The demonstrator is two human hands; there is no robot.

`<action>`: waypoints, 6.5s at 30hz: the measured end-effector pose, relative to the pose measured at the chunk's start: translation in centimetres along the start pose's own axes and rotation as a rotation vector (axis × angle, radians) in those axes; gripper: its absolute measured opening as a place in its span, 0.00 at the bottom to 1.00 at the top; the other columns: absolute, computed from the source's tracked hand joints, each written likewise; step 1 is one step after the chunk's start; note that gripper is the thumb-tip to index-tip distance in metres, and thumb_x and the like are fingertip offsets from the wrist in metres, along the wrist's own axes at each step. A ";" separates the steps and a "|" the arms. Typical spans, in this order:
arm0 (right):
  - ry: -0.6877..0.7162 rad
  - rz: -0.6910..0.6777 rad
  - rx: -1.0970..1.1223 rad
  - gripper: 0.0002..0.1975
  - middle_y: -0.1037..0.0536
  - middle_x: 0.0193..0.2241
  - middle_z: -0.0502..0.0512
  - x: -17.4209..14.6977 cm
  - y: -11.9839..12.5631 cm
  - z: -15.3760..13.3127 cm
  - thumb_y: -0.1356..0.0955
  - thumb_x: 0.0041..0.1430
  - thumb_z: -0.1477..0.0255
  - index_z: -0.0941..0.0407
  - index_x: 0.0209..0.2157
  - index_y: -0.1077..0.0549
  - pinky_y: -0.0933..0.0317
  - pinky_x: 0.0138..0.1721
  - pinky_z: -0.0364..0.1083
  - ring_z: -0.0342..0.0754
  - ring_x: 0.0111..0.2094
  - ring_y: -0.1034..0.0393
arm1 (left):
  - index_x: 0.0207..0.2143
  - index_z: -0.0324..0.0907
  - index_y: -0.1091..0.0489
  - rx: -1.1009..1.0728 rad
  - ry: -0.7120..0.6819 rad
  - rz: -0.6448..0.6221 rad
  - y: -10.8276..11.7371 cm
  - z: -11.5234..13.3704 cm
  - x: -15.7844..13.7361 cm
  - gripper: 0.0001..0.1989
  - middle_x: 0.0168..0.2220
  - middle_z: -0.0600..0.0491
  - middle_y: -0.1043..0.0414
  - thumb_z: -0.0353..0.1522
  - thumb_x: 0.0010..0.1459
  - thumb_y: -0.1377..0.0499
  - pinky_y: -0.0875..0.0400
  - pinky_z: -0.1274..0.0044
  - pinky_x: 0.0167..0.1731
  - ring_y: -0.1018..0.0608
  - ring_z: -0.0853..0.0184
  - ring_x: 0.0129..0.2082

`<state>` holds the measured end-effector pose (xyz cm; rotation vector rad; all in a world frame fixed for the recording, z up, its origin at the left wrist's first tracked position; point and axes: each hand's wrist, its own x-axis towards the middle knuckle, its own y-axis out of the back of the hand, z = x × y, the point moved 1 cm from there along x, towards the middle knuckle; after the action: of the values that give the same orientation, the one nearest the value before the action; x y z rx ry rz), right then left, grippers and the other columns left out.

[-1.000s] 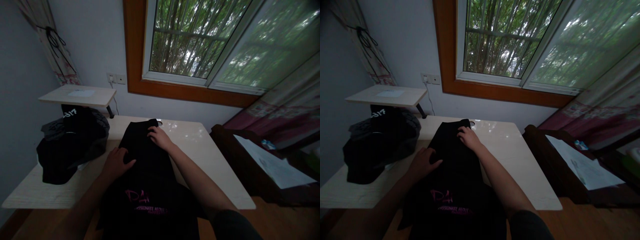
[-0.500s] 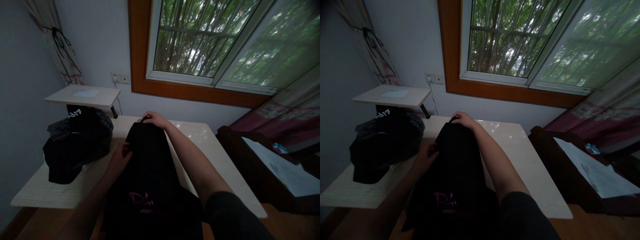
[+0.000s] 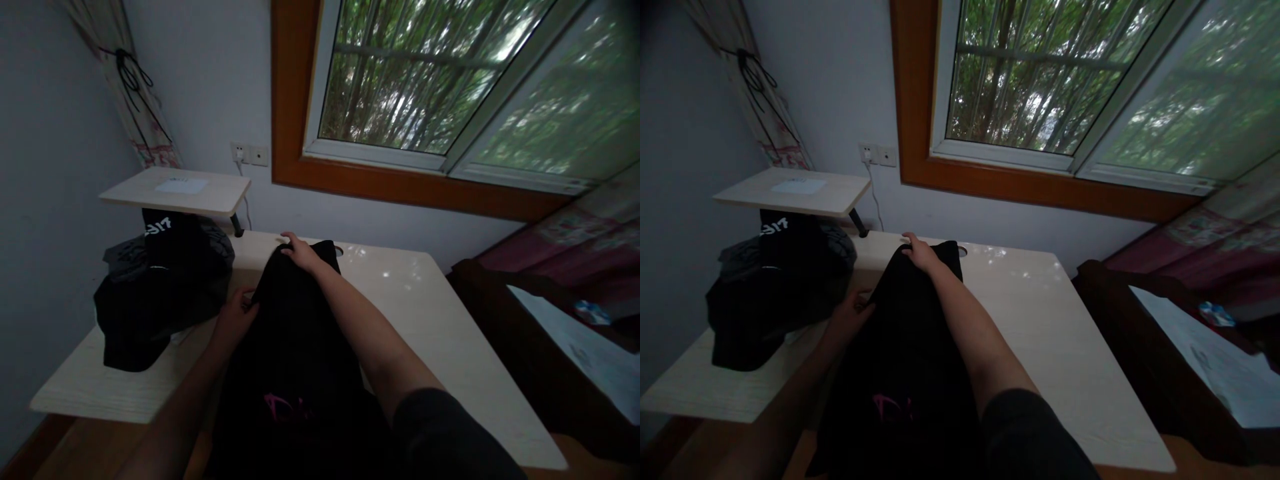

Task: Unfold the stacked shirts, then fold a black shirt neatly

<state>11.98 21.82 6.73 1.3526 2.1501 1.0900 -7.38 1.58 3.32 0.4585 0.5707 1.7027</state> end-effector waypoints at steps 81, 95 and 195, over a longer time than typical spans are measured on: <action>-0.341 0.734 -0.001 0.21 0.24 0.37 0.58 -11.0 2.7 12.1 0.37 0.59 0.74 0.59 0.54 0.30 0.40 0.48 0.50 0.56 0.44 0.35 | 0.57 0.42 0.30 -0.159 -0.308 -0.099 -6.6 2.2 20.0 0.29 0.54 0.46 0.26 0.37 0.52 0.37 0.36 0.63 0.60 0.26 0.56 0.55; -0.341 0.767 -0.040 0.20 0.24 0.37 0.59 -11.1 2.6 12.1 0.39 0.60 0.75 0.59 0.53 0.30 0.40 0.48 0.52 0.57 0.43 0.36 | 0.67 0.42 0.40 0.036 -0.449 -0.097 -6.3 0.9 20.6 0.32 0.63 0.43 0.34 0.40 0.62 0.45 0.41 0.62 0.64 0.33 0.55 0.63; -0.183 0.250 -0.005 0.14 0.18 0.47 0.56 -13.6 8.1 11.2 0.36 0.69 0.65 0.54 0.46 0.19 0.38 0.57 0.51 0.54 0.51 0.26 | 0.49 0.45 0.22 0.109 -0.287 0.023 -6.1 5.1 18.4 0.16 0.49 0.47 0.25 0.35 0.61 0.44 0.40 0.64 0.64 0.27 0.58 0.55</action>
<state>30.44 16.39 4.75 1.6837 1.8843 1.0139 -3.26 21.16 3.64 0.7754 0.4508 1.5964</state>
